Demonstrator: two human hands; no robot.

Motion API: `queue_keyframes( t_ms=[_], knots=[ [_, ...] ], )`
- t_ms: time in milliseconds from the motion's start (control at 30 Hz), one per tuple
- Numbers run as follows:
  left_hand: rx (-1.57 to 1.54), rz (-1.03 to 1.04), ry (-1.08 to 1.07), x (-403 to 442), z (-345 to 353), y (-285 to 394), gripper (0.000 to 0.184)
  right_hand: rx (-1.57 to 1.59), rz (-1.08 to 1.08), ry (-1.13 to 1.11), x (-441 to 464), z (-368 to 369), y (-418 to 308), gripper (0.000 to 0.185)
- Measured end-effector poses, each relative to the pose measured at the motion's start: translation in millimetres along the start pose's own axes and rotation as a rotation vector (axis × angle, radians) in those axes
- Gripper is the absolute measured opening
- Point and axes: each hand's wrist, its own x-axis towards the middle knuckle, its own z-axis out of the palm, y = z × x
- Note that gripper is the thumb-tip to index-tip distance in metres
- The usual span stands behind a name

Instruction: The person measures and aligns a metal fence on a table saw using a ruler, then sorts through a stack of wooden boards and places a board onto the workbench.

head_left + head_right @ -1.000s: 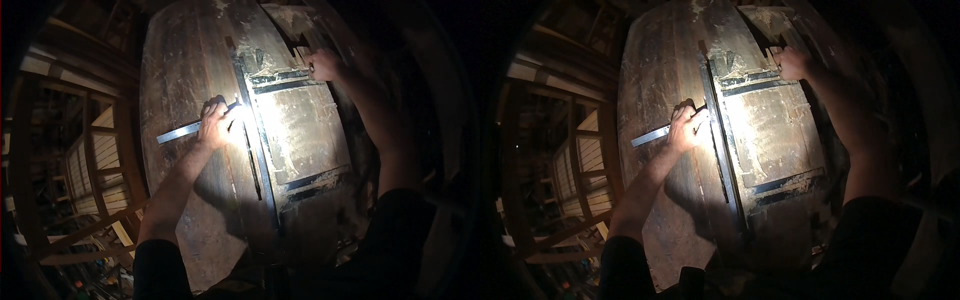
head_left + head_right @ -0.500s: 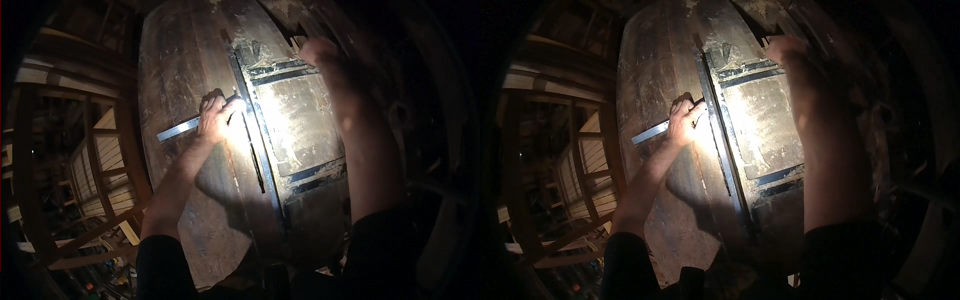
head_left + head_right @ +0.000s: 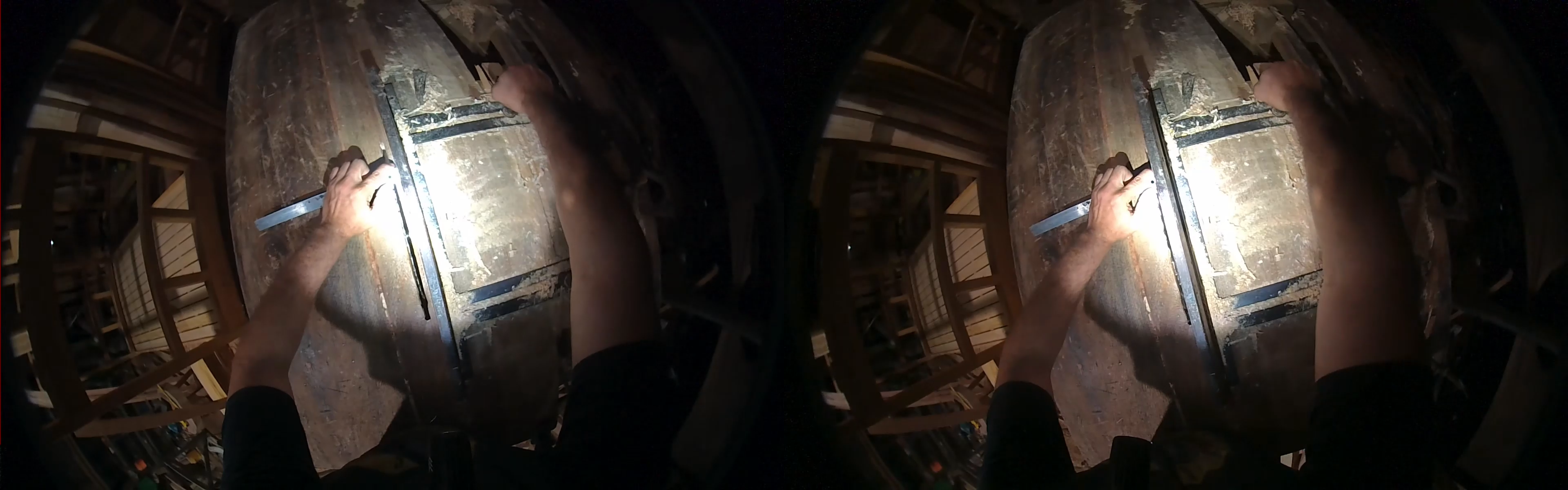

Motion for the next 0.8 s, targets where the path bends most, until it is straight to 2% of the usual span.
queue_keyframes(
  t_ms=[800],
  knots=[
    [0.022, -0.048, -0.056, -4.7, 4.9, -3.7, 0.037, 0.034, 0.007, -0.003, 16.5, 11.4, 4.5, 0.044]
  ],
)
